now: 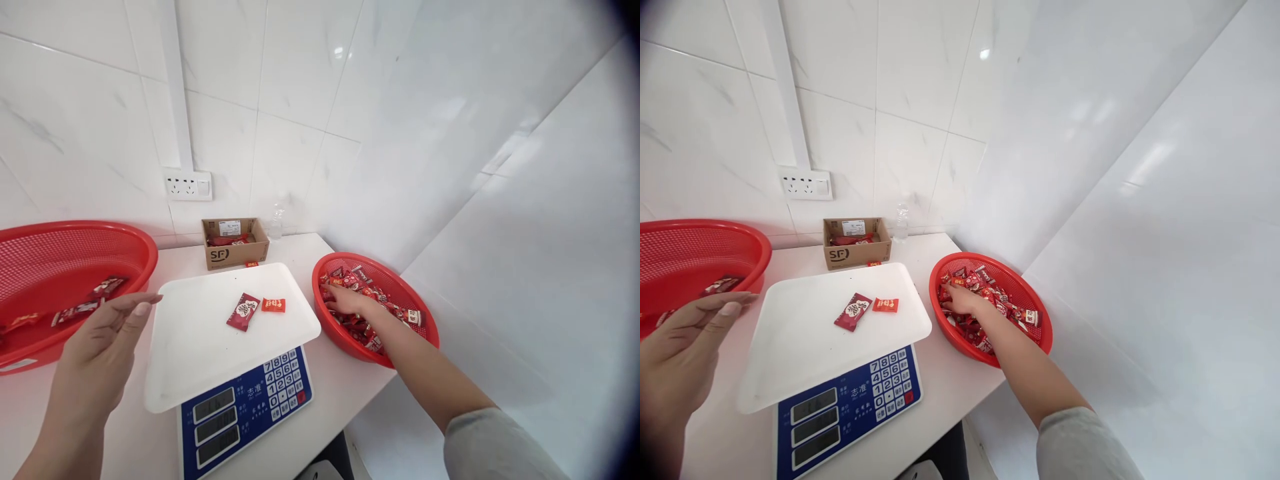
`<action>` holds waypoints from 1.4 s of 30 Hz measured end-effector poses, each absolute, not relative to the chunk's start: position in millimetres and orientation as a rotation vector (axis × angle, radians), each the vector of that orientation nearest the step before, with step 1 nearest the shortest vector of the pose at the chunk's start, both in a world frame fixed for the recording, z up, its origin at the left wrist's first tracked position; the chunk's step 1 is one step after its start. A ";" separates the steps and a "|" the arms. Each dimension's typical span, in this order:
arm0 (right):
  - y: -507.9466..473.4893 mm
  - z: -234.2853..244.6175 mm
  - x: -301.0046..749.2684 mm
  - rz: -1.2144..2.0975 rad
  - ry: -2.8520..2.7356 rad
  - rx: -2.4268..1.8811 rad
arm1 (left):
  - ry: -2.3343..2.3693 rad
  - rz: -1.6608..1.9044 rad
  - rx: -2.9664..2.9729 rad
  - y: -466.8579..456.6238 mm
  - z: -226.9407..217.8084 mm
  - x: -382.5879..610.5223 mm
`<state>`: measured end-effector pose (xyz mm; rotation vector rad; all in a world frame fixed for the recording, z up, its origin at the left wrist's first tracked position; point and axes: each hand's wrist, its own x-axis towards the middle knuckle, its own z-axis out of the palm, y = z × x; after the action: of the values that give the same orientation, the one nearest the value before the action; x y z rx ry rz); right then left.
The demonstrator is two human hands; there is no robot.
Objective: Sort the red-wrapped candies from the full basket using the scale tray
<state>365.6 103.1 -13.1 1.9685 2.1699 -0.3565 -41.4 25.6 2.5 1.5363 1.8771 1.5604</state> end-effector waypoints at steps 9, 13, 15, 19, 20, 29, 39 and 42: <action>109.3 -26.3 379.7 -0.158 2.154 2.130 | 1.768 1.518 1.420 22.7 3.6 -42.4; 112.2 -13.7 397.0 -0.087 2.046 2.272 | 1.743 1.494 1.399 21.3 5.4 -40.7; 112.9 -9.1 405.9 -0.100 1.976 2.304 | 1.755 1.480 1.382 21.0 6.3 -38.8; 116.0 -8.4 415.0 -0.182 1.935 2.275 | 1.766 1.442 1.431 21.1 4.9 -37.6; 117.9 -10.0 414.6 -0.192 1.942 2.265 | 1.765 1.430 1.447 21.1 4.1 -37.8; 151.6 -29.0 387.0 -0.293 1.993 2.183 | 1.762 1.349 1.525 18.6 3.9 -40.3; 139.4 -26.1 394.1 -0.454 1.894 2.162 | 1.737 1.317 1.522 18.3 4.2 -39.6; 141.8 -30.9 394.2 -0.441 1.933 2.173 | 1.724 1.300 1.511 17.8 4.0 -38.7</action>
<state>394.2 141.8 -30.9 2.1731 1.9326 -0.4414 -38.7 17.8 4.0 1.5109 1.7241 1.2998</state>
